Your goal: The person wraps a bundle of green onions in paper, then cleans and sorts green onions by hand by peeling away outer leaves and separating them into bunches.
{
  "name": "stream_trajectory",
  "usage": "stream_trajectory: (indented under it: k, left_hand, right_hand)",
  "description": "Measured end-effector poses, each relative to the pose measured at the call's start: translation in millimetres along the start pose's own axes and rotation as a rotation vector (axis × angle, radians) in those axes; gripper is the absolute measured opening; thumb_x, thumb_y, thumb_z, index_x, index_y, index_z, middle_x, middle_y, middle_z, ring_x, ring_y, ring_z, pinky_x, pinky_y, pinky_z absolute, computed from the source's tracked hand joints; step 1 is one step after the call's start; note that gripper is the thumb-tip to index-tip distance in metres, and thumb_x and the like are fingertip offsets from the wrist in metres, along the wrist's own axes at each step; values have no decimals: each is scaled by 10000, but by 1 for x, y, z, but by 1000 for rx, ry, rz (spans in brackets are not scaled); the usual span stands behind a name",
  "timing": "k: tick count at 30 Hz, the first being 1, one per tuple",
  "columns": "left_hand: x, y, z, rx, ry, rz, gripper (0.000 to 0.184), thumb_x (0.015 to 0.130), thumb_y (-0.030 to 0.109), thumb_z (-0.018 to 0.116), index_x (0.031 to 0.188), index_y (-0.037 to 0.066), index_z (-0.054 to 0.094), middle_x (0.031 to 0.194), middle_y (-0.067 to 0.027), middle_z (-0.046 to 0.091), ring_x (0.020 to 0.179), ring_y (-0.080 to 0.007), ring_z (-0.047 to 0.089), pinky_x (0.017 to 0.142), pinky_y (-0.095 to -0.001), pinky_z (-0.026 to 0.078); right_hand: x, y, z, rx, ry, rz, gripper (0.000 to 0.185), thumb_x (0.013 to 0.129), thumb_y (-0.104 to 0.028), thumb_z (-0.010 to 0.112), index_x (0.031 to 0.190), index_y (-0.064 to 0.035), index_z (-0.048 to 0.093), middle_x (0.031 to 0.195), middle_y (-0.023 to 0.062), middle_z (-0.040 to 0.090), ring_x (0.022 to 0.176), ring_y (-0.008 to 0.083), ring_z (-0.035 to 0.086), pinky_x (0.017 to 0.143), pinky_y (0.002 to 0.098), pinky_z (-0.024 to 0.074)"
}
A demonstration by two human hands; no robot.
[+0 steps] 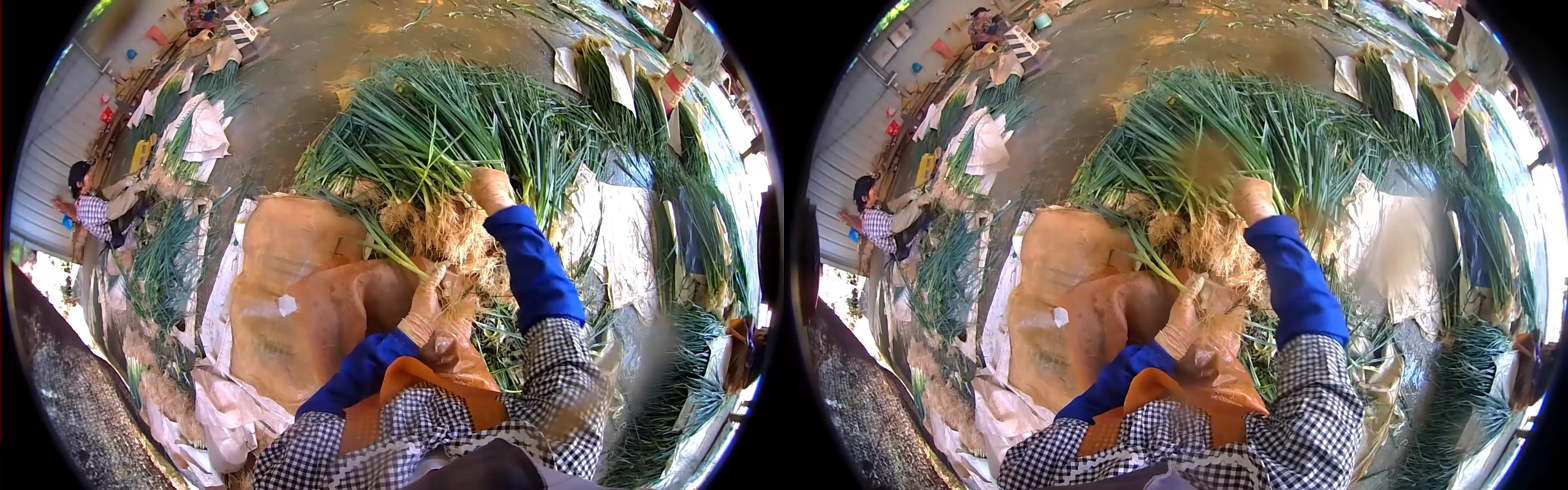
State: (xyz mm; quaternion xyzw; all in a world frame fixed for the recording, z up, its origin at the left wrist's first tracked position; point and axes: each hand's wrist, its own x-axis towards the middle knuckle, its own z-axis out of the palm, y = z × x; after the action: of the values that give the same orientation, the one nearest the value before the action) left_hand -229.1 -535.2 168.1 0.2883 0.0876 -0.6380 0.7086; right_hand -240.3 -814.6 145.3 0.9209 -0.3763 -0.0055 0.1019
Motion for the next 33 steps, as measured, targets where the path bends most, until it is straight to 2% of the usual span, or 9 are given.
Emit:
stream_trajectory:
  k: [2,4,12,16,19,23,26,27,33]
  left_hand:
    - [5,-8,-7,-1,22,-13,293,815,218,631,1058,81,542,889,-55,561,824,-205,568,725,-398,522]
    - [-2,-17,0,43,72,-19,314,792,199,658,1059,78,545,964,-71,573,873,-230,568,727,-403,517]
    - [-21,-59,-24,242,64,-197,192,840,100,563,1026,56,563,858,-59,597,733,-172,594,650,-294,517]
    - [-16,-61,-30,248,128,-50,169,847,99,555,1010,55,574,856,-55,591,735,-162,580,629,-290,509]
    - [-10,-64,-38,144,13,-25,192,839,113,577,1024,63,573,911,-43,579,799,-144,557,642,-284,493]
    - [-6,-50,-42,127,5,-135,303,830,40,545,1132,35,529,946,-78,580,830,-168,563,724,-305,497]
    - [4,-57,-48,145,54,-120,355,804,-18,519,1158,2,507,960,-79,586,848,-169,570,752,-281,487]
    - [-1,-56,-42,187,23,-107,340,797,-21,524,1136,1,520,956,-80,588,850,-170,570,752,-274,484]
    - [-14,-55,-28,374,96,-63,205,741,16,559,946,5,563,834,-58,587,779,-156,573,693,-259,483]
  right_hand:
    - [-30,10,-78,305,-347,149,493,865,-515,452,611,-109,572,454,10,483,379,129,471,367,275,413]
    - [-108,15,-98,551,-49,65,368,860,-406,530,639,-124,611,445,-17,498,337,56,401,302,245,353]
    - [-209,-32,-57,1469,-387,294,521,809,-489,564,1040,-23,595,947,168,629,926,243,584,834,354,443]
    - [-198,-64,-29,664,-296,169,313,848,-350,537,1021,-98,607,831,129,623,707,251,616,652,380,483]
    - [-236,-51,-33,571,-39,22,242,861,-306,526,925,-98,631,716,122,618,683,221,615,606,346,476]
    - [-313,-16,-64,1668,-142,620,290,900,-277,487,712,-70,562,535,4,464,476,102,433,449,238,361]
    - [-346,38,-50,922,-218,428,337,896,-323,497,671,-78,552,470,-55,423,391,81,362,386,239,304]
    - [-342,46,-38,580,-480,301,372,891,-378,465,838,-51,632,696,90,641,667,210,622,602,340,475]
    - [-254,-57,-19,1442,-281,395,459,860,-383,516,1149,-26,538,1028,182,612,938,298,593,821,342,454]
